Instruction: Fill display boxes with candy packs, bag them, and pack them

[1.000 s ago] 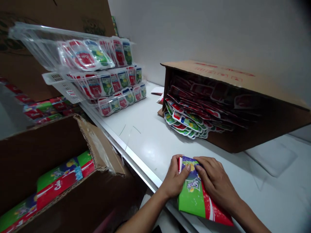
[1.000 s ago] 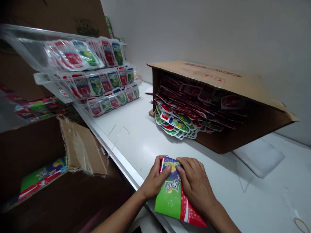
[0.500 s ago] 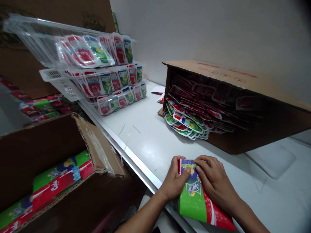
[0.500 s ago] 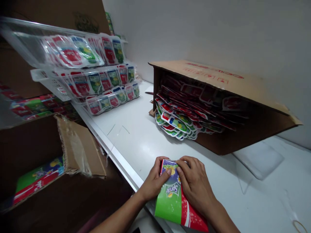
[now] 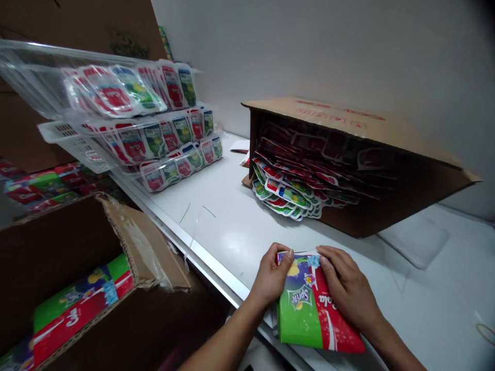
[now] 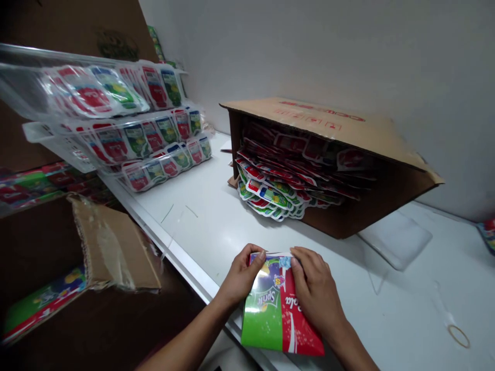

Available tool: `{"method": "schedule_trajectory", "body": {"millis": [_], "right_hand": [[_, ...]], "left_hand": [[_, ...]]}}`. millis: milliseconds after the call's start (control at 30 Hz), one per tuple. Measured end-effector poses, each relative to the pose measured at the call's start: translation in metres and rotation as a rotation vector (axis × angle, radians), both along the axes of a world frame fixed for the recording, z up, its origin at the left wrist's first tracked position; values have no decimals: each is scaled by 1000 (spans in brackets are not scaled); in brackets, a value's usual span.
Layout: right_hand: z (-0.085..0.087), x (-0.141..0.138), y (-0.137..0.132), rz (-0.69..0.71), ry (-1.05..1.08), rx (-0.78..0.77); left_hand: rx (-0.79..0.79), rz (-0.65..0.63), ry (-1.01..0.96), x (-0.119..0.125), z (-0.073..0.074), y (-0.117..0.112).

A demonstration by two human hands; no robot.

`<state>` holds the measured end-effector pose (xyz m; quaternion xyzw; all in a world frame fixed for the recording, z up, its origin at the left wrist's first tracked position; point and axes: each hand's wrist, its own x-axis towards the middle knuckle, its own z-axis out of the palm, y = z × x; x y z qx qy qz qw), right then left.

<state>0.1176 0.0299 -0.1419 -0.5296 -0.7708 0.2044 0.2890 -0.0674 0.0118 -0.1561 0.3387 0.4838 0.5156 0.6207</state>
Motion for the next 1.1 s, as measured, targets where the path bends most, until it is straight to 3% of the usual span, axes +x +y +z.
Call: {"method": "schedule_trajectory", "body": {"millis": [100, 433, 600, 733, 800, 967, 1100], "right_hand": [[-1, 3, -4, -81, 105, -92], [6, -4, -4, -73, 176, -81], [6, -8, 2, -214, 347, -324], [3, -8, 4, -220, 548, -611], [1, -8, 4, -210, 616, -671], [-6, -6, 11, -171, 823, -659], [-11, -6, 18, -140, 796, -629]], "left_hand": [[-14, -13, -21, 0, -1, -2], [-10, -46, -5, -4, -2, -1], [-34, -30, -15, -6, 4, 4], [-98, -51, -48, -6, 9, 8], [-99, -33, -67, -5, 9, 8], [-65, -12, -72, -4, 7, 9], [-35, -14, -49, -5, 8, 7]]}}
